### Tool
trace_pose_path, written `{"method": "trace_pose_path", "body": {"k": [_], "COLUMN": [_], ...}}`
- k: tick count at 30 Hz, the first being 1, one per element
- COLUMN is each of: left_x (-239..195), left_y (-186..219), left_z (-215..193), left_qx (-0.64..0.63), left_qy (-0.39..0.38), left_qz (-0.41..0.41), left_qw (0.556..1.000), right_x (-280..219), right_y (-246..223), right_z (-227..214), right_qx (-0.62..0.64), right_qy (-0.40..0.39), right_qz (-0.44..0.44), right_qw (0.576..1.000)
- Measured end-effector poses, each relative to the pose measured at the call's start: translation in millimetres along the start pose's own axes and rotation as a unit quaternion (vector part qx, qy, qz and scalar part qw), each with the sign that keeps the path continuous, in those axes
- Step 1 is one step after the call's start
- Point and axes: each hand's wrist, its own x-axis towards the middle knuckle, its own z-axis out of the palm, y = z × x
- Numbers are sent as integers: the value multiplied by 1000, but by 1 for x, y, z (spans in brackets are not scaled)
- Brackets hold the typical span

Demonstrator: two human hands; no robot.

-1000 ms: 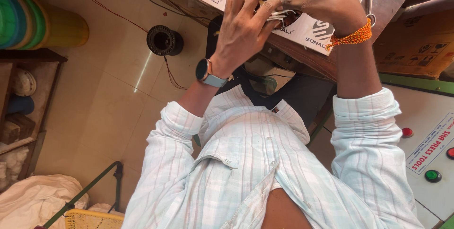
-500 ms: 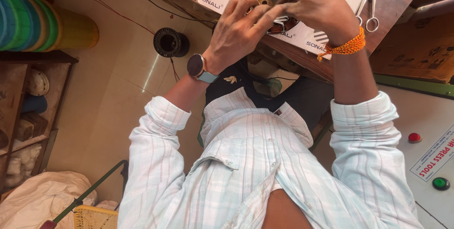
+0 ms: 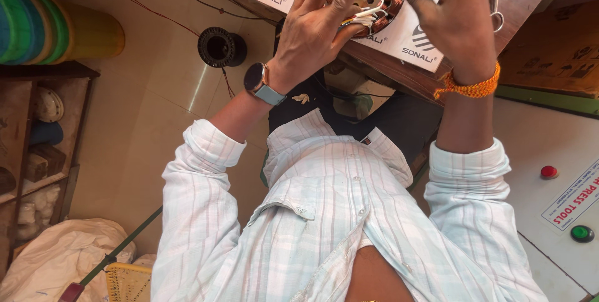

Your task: The person strips insulation from wires on a stator using pliers, then wraps the exposed ends with white tape. The person works at a cluttered workbench with various tools and electrical parts visible.

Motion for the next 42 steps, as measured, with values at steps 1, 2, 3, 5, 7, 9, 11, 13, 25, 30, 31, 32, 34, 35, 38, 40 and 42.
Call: {"method": "trace_pose_path", "body": {"k": [1,2,3,5,7,9,11,13,25,30,31,32,34,35,38,40,42], "left_x": [0,-1,-1,-2,-3,-5,-6,-7,1,3,3,3,2,1,2,3,4], "left_y": [2,5,8,14,17,18,18,17,21,25,26,28,30,31,31,30,28], "left_z": [1,1,2,3,5,7,10,12,-3,-4,-3,-2,0,1,3,2,0], "left_qx": [-7,-15,-21,1,17,25,23,20,66,113,122,131,136,132,98,67,35], "left_qy": [4,8,12,26,36,44,46,50,10,21,23,24,25,24,31,30,23], "left_qz": [-19,-37,-56,-67,-79,-91,-93,-96,-42,-7,-7,-8,-12,-16,-32,-48,-66], "left_qw": [1000,999,998,997,996,995,994,994,997,993,992,991,990,991,994,996,997], "right_x": [-2,-3,-5,-6,-7,-11,-13,-16,-16,-6,-4,-2,2,4,13,15,14], "right_y": [-3,-5,-7,-9,-11,-13,-13,-13,-5,14,19,24,33,38,50,57,60], "right_z": [2,4,7,11,18,23,28,35,32,11,8,6,5,5,4,4,4], "right_qx": [14,29,25,1,-39,-19,-1,14,-16,-12,-3,-6,-13,-17,-29,-23,-15], "right_qy": [1,2,2,5,10,31,47,59,-1,-55,-62,-76,-100,-112,-148,-181,-190], "right_qz": [-6,-11,-7,-5,-10,-8,19,69,79,29,18,6,-23,-41,-85,-72,-52], "right_qw": [1000,1000,1000,1000,999,999,999,996,997,998,998,997,995,993,985,981,980]}}
